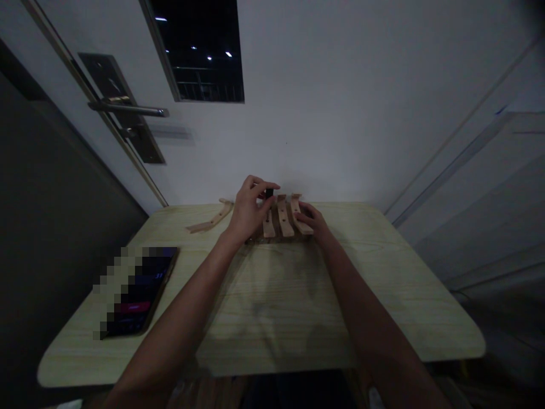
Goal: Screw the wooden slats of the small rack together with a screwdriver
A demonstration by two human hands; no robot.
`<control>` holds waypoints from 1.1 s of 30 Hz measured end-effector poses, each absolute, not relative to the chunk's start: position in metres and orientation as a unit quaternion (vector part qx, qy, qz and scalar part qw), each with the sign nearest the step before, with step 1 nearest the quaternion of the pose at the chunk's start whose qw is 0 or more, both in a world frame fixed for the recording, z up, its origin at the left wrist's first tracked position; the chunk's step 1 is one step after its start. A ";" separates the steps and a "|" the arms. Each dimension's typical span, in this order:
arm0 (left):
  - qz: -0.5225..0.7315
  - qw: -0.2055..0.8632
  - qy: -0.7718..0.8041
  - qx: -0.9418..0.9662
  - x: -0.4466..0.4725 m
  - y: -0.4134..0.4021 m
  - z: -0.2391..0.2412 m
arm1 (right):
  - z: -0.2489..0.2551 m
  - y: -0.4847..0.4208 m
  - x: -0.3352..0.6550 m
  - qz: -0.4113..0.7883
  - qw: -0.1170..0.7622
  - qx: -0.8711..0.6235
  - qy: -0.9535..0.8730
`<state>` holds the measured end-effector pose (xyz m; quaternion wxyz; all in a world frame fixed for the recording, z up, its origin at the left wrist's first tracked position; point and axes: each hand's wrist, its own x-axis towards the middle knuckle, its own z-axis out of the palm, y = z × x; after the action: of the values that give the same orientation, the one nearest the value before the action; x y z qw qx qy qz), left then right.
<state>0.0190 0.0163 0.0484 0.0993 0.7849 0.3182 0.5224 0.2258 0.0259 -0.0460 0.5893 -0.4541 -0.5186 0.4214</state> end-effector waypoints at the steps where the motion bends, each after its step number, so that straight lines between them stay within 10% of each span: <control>1: 0.523 0.097 0.321 0.784 0.019 0.017 0.048 | -0.045 0.025 0.226 0.420 0.590 -0.453 -0.520; 33: 0.476 0.162 0.299 0.811 0.017 0.017 0.044 | -0.048 0.026 0.226 0.421 0.584 -0.457 -0.522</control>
<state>0.0173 0.0166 0.0440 0.1623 0.8109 0.2985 0.4765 0.2260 0.0258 -0.0476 0.5844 -0.4572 -0.5215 0.4213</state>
